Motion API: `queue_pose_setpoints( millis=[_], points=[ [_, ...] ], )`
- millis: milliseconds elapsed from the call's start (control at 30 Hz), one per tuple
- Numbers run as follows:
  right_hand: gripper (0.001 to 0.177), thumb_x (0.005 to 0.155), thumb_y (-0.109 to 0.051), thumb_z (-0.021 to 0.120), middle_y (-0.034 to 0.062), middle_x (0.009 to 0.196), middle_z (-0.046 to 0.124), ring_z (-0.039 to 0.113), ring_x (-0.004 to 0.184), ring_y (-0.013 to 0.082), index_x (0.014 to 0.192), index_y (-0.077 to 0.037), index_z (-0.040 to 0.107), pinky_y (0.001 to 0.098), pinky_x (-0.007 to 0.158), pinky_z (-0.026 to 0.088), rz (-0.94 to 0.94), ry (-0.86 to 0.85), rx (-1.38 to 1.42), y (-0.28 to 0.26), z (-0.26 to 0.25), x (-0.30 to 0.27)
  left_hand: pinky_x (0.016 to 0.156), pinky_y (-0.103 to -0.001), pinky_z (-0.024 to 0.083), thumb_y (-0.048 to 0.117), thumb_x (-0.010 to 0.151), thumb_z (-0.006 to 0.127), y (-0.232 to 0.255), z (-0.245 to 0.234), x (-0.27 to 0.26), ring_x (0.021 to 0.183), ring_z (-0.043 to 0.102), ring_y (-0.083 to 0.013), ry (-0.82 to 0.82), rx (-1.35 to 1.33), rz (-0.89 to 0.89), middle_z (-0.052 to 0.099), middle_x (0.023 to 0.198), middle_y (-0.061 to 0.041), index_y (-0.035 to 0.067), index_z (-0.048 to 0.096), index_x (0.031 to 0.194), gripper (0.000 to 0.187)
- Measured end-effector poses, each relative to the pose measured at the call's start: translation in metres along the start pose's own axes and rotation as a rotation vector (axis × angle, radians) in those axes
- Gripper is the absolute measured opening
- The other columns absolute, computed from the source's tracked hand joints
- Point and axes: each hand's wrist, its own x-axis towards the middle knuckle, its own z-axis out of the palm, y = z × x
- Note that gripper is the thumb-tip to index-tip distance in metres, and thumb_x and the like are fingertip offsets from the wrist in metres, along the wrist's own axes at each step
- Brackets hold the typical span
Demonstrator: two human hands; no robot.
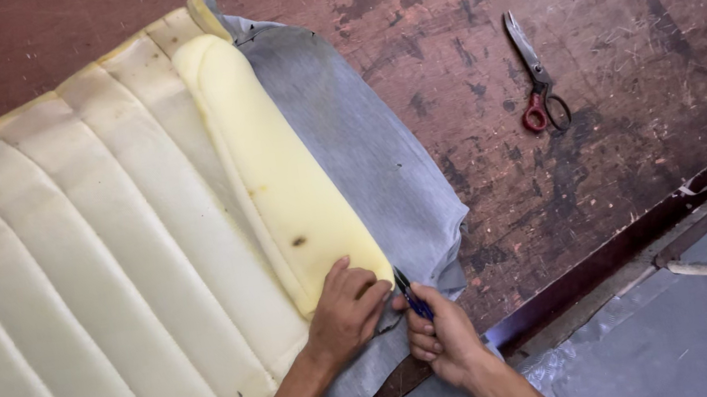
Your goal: The person uses a utility knife to cut a long strip from a large piece of yellow foam on a wooden workbench. They then use pliers to pull and trim a gray fabric or tape edge along the foam's perimeter.
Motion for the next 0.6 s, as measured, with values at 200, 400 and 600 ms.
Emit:
queue_pose_setpoints(
  millis=[200, 400, 600],
  points=[
    [0.040, 0.104, -0.039, 0.046, -0.0041, 0.050, 0.030, 0.023, 0.036, 0.0091, 0.095, -0.002, 0.059, 0.0270, 0.036, 0.020, -0.016, 0.068, -0.012, 0.000, 0.002, 0.008, 0.112, -0.053, 0.040, 0.012, 0.083, 0.074, 0.004, 0.000, 0.002, 0.103, 0.063, -0.0260, -0.009, 0.076, 0.041, 0.059, 0.102, -0.007, 0.010, 0.069, 0.103, 0.020],
    [0.033, 0.103, -0.036, 0.049, -0.0047, 0.048, 0.028, 0.021, 0.034, 0.0096, 0.090, -0.006, 0.055, 0.0284, 0.036, 0.021, -0.038, -0.003, 0.032, 0.002, -0.002, 0.022, 0.114, -0.054, 0.041, 0.009, 0.082, 0.073, 0.005, -0.001, -0.001, 0.100, 0.063, -0.0259, -0.005, 0.062, 0.018, 0.060, 0.101, -0.007, 0.009, 0.070, 0.106, 0.024],
    [0.034, 0.105, -0.036, 0.046, -0.0047, 0.048, 0.029, 0.023, 0.035, 0.0103, 0.093, -0.006, 0.057, 0.0291, 0.036, 0.022, -0.080, 0.005, 0.050, 0.002, 0.003, 0.012, 0.112, -0.053, 0.044, 0.007, 0.093, 0.068, 0.008, -0.003, -0.006, 0.100, 0.064, -0.0325, 0.135, -0.025, -0.121, 0.062, 0.101, -0.012, 0.005, 0.063, 0.106, 0.014]
  ],
)
